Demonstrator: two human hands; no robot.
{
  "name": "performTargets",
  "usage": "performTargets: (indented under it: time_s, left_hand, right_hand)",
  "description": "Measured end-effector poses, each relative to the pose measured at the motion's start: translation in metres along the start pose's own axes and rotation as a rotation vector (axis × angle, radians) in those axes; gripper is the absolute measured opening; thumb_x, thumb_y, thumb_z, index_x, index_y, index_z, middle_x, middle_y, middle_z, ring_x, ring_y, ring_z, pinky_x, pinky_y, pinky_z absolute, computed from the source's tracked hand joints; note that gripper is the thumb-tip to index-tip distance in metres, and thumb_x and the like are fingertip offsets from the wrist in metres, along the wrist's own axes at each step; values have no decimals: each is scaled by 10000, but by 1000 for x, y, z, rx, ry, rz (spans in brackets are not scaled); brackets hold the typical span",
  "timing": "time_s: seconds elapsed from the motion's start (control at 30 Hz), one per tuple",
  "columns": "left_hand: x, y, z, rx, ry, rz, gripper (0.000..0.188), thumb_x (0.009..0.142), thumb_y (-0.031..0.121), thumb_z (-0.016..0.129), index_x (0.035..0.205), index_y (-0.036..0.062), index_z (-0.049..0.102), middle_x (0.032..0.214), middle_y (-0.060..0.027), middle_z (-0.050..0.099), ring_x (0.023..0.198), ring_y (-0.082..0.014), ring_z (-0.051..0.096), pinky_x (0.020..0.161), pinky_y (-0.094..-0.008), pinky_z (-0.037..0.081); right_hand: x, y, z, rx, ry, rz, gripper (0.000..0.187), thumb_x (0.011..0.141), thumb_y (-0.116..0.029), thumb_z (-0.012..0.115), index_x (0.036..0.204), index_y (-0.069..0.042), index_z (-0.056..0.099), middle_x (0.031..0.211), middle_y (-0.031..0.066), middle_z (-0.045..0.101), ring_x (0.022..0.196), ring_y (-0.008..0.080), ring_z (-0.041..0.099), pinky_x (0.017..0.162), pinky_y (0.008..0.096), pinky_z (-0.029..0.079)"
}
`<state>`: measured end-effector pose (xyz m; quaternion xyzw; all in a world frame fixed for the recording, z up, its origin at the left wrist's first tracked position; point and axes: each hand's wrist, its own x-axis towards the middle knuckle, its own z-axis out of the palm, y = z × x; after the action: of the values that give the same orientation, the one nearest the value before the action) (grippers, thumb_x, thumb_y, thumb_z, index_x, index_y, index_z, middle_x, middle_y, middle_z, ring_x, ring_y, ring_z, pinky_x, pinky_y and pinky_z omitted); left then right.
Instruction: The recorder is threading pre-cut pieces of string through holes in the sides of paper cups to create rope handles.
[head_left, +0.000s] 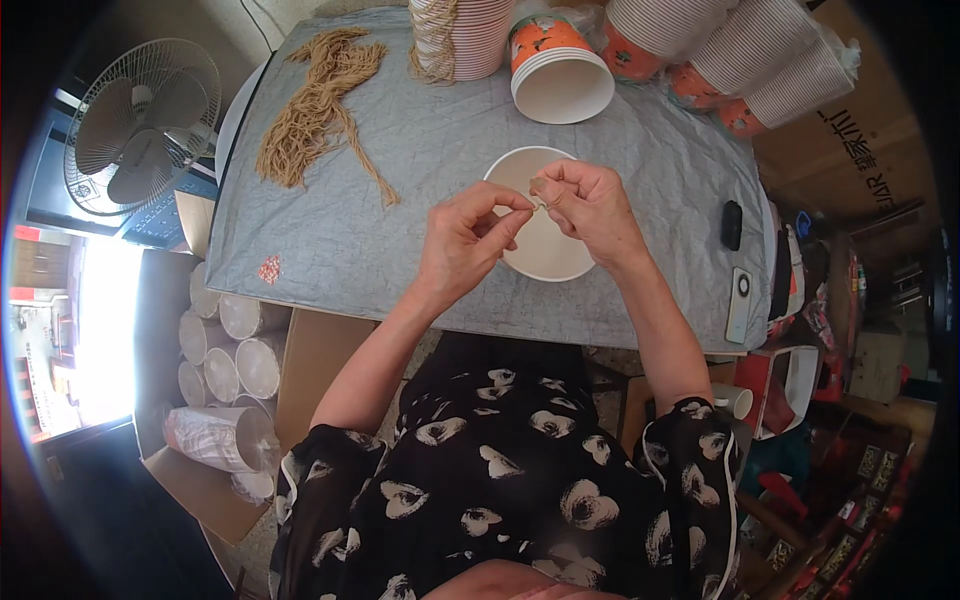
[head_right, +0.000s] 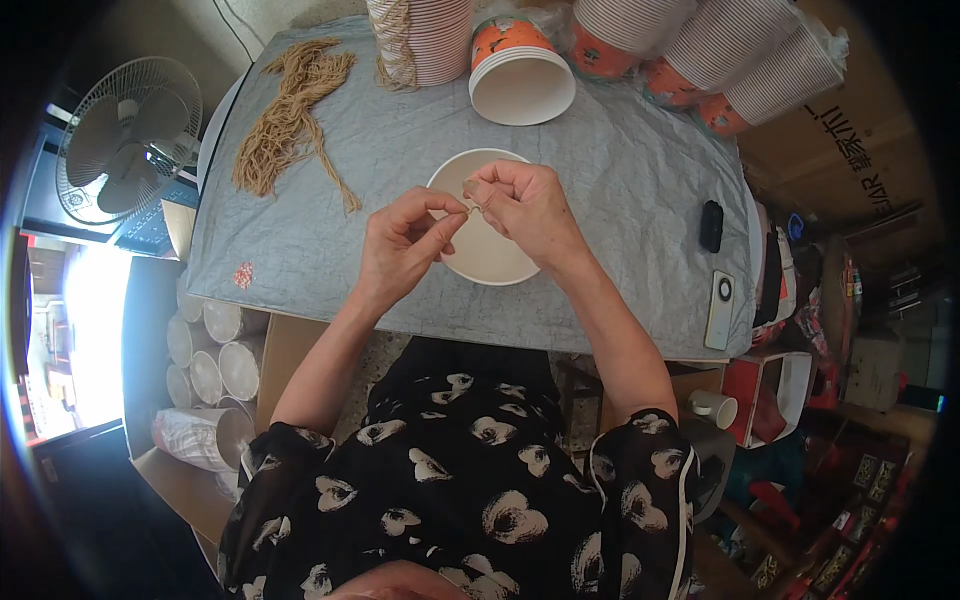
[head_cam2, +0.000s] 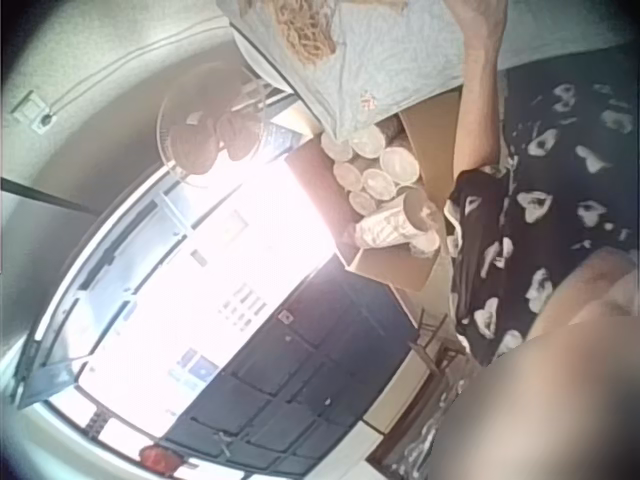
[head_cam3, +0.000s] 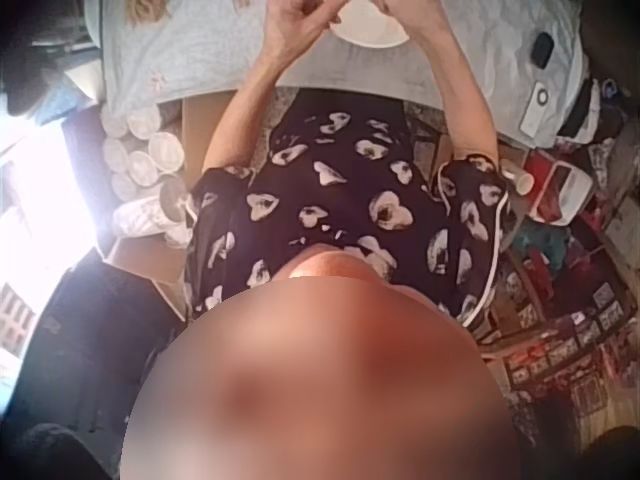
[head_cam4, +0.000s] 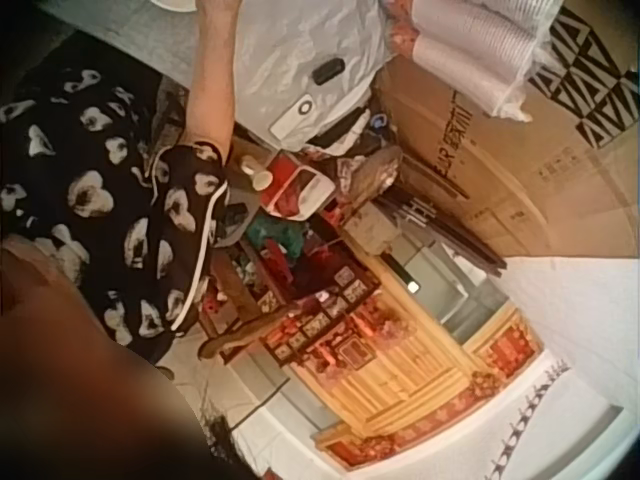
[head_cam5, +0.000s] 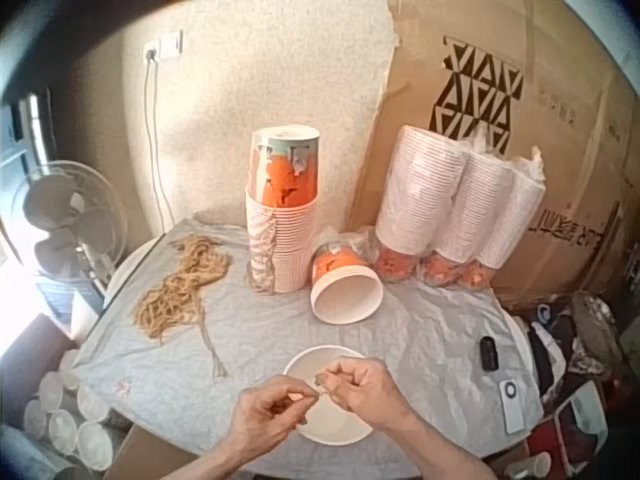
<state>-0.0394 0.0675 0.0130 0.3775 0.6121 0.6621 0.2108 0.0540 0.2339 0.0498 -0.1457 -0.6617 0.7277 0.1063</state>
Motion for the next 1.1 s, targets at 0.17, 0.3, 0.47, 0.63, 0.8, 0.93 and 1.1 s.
performTargets:
  time_s: [0.17,0.3,0.47,0.63,0.8,0.93,1.1]
  left_hand:
    - [1,-8,5,58,83,130,144,886,-15,731,1025,14,705,942,-65,704,689,-107,686,571,-237,542]
    - [0,-2,8,155,169,221,175,866,-27,744,1024,28,696,909,-66,696,701,-135,697,586,-261,556]
    - [-1,-2,5,309,158,333,170,851,-32,752,999,33,698,924,-65,690,731,-150,707,592,-261,563]
    - [-2,-2,2,266,129,267,151,847,-26,759,972,33,698,951,-50,683,785,-143,718,601,-249,573]
    - [-2,7,-7,-255,69,-270,132,939,74,723,1051,15,686,956,-49,729,839,-123,717,701,-219,555]
    - [2,6,-13,-401,33,-360,168,934,80,731,1079,9,687,911,-58,745,844,-120,721,695,-227,560]
    - [0,3,-12,-489,54,-428,201,927,100,743,1103,9,713,929,-60,748,836,-114,714,706,-225,561]
  right_hand:
    - [-3,0,-1,11,-21,64,158,988,-169,675,937,-20,668,625,-63,528,500,4,399,431,191,265]
    - [-3,3,1,-50,-16,74,164,979,-176,689,915,-25,670,606,-59,535,463,2,401,404,186,256]
    - [-2,3,1,-78,-16,88,165,970,-162,696,891,-18,683,604,-62,538,455,-1,394,395,190,256]
    - [0,4,0,-84,-30,102,161,972,-167,695,933,-11,694,609,-65,541,462,3,401,402,187,265]
    - [-9,-5,4,-140,116,-60,140,983,-150,673,1000,-11,689,739,-33,597,629,23,518,555,185,403]
    - [-21,8,3,-174,119,-204,72,926,-43,692,971,13,693,872,10,662,724,59,592,642,224,475]
    - [-33,9,14,-588,154,-461,140,849,-22,759,983,-18,721,950,42,690,805,136,663,703,254,531]
